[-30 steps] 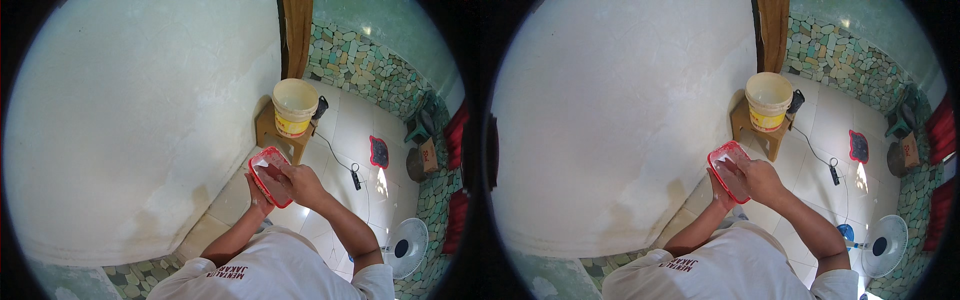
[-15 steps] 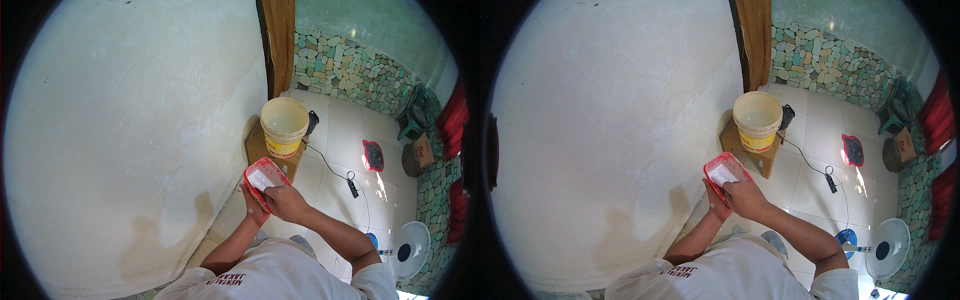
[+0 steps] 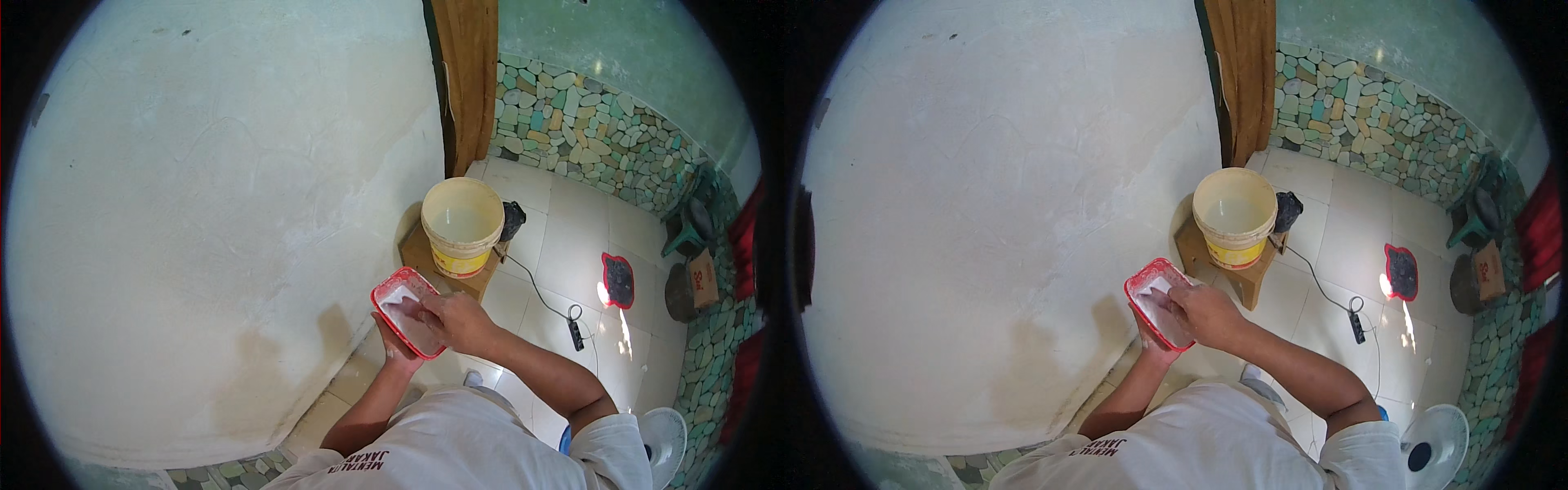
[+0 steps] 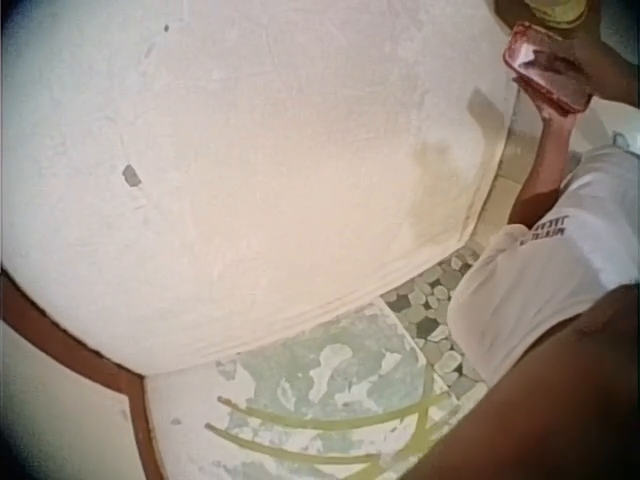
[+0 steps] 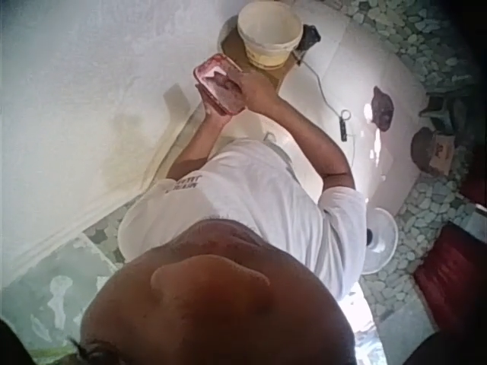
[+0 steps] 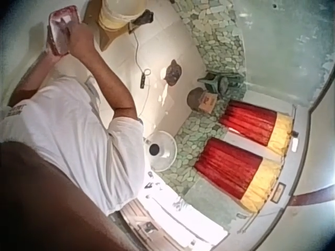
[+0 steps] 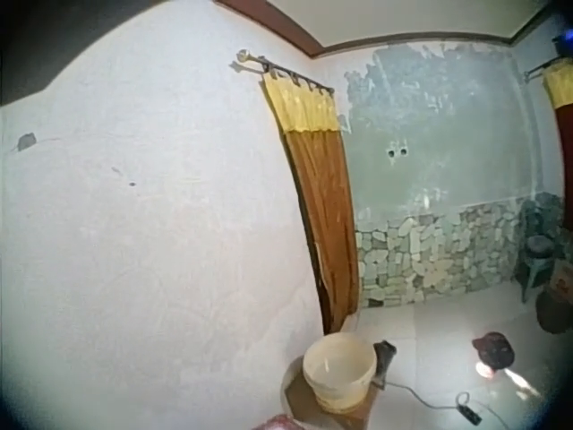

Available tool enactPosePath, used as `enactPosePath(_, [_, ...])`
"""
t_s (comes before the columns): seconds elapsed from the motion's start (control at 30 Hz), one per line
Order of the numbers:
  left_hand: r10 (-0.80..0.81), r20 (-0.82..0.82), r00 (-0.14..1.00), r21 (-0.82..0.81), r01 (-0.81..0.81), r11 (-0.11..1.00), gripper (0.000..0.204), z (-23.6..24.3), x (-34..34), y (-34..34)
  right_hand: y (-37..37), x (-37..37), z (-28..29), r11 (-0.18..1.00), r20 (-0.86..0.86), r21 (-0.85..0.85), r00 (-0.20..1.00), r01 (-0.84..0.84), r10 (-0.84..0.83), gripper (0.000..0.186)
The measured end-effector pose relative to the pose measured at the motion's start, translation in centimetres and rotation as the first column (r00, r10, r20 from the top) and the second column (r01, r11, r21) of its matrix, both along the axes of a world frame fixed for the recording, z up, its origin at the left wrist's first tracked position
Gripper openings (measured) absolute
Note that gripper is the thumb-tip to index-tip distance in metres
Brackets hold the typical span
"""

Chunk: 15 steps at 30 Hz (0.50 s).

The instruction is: Applying plaster or compound to a wall using a putty knife/brush.

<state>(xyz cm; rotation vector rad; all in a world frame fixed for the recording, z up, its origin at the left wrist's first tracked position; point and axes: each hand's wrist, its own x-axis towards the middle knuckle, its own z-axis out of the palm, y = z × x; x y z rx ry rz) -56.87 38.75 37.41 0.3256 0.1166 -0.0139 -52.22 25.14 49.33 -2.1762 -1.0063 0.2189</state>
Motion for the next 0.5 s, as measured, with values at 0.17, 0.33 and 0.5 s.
enactPosePath(0.17, [0.139,-0.171,0.976,0.032,-0.135,0.99,0.076,-0.3,1.4,-2.2,-0.5,1.2,-1.2,0.997,0.074,-0.061,0.996,-0.05,0.054,0.014])
enactPosePath(0.33, [0.271,-0.151,0.951,0.107,-0.257,0.961,0.092,-0.3,0.4,-3.2,-1.4,3.3,0.0,0.964,-0.1,0.117,0.963,-0.238,0.25,0.018])
enactPosePath(0.5, [0.38,-0.137,0.915,-0.015,-0.385,0.923,0.083,-0.4,-1.7,-2.7,0.0,2.2,-0.2,0.955,0.058,0.038,0.955,-0.293,0.29,0.018])
